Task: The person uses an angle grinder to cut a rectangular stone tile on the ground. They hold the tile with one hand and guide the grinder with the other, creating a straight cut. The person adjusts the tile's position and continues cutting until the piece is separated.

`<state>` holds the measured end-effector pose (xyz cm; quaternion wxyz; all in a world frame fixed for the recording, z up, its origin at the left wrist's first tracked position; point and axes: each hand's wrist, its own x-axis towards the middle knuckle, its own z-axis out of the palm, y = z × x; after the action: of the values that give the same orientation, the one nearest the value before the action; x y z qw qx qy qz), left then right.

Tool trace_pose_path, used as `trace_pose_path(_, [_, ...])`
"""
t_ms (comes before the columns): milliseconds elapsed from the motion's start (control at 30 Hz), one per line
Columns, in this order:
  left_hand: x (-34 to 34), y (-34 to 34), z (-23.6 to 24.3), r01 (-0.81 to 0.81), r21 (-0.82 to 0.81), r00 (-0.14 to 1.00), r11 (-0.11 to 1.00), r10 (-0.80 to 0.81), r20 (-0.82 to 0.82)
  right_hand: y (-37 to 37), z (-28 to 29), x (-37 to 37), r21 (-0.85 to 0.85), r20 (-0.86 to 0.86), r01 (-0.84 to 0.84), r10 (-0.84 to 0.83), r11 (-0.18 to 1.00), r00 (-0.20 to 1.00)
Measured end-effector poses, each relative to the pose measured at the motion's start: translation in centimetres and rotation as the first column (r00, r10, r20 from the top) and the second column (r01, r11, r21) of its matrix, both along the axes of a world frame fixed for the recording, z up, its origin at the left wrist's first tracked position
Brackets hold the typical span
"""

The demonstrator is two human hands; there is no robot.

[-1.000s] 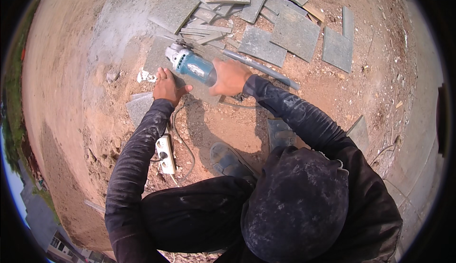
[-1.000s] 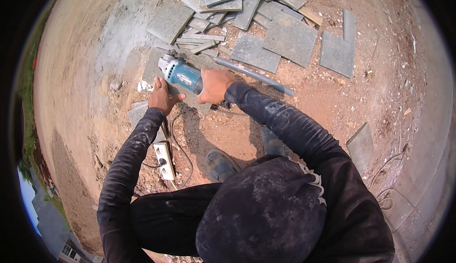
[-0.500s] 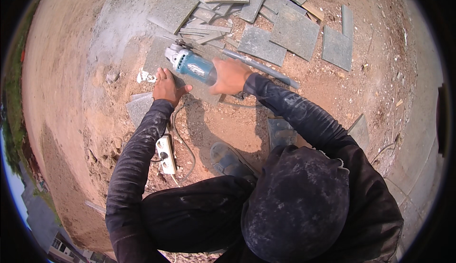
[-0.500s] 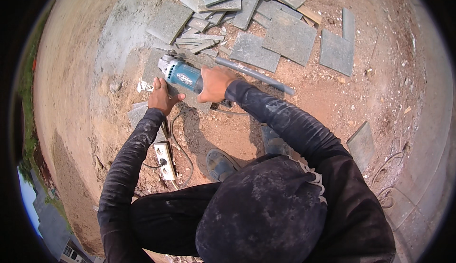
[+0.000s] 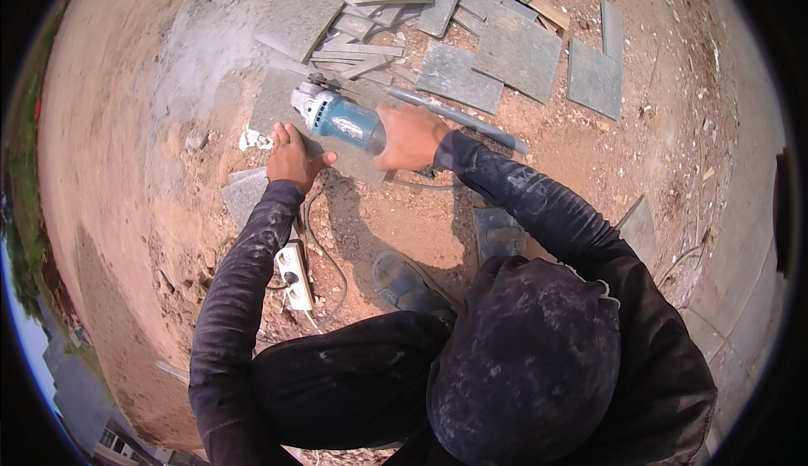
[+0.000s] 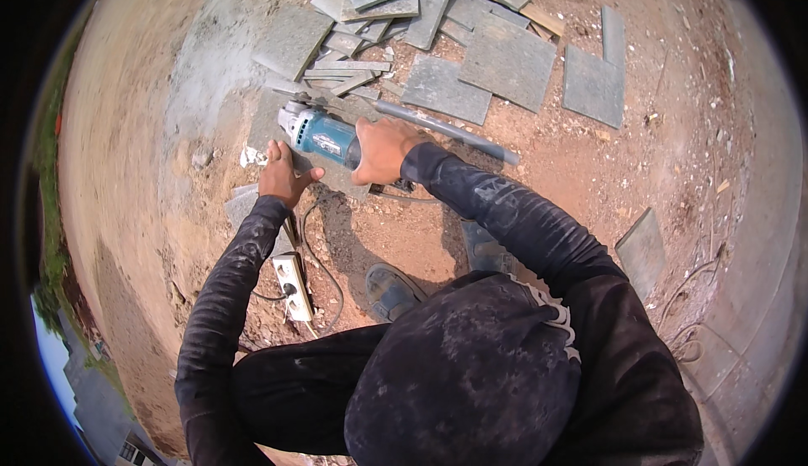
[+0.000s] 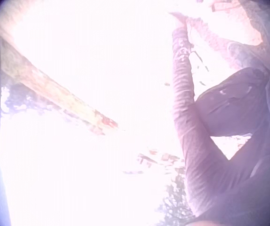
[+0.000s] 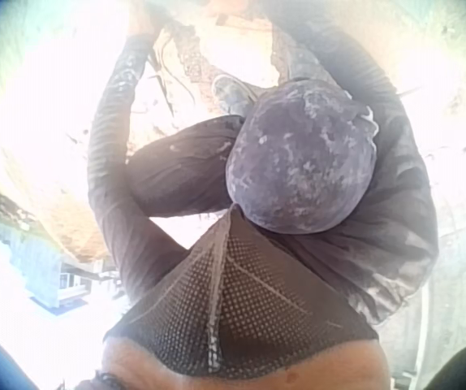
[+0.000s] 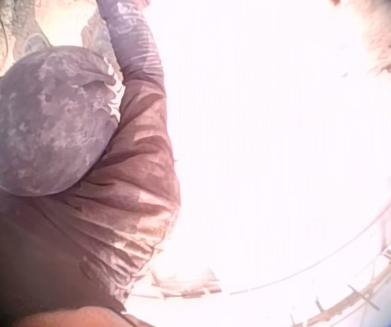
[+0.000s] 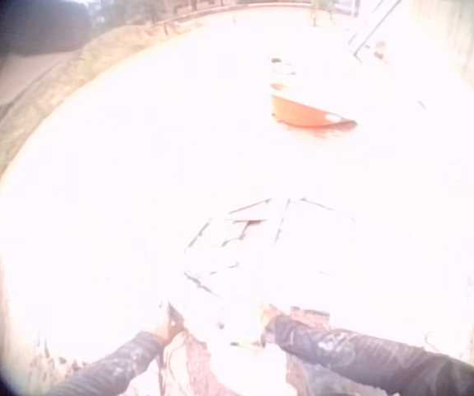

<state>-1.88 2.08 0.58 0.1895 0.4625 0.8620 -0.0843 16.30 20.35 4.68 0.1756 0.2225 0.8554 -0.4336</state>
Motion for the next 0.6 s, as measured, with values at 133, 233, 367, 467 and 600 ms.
trace_pose_path(133, [-0.1, -0.1, 0.0, 0.008, -0.002, 1.0, 1.0, -0.008, -0.008, 0.1, 0.2, 0.3, -0.006, -0.002, 0.0, 0.0, 1.0, 1.0])
trace_pose_path(233, [-0.1, 0.0, -0.1, 0.009, 0.004, 1.0, 1.0, -0.009, -0.004, 0.1, 0.3, 0.5, 0.005, -0.006, 0.01, -0.01, 1.0, 1.0])
trace_pose_path(367, [-0.3, -0.5, -0.3, 0.023, 0.027, 0.999, 0.999, -0.022, -0.026, 0.1, 0.5, 0.6, -0.006, 0.004, 0.008, -0.008, 1.0, 1.0])
trace_pose_path(467, [-0.1, 0.1, 0.1, -0.048, -0.057, 0.998, 0.997, 0.05, 0.047, 0.0, 0.6, 0.8, 0.003, 0.05, 0.028, -0.028, 1.0, 0.998])
trace_pose_path(600, [-0.1, 0.1, 0.1, -0.023, -0.035, 0.999, 0.999, 0.025, 0.032, -0.1, 0.3, 1.0, 0.008, 0.043, 0.036, -0.037, 0.999, 0.998])
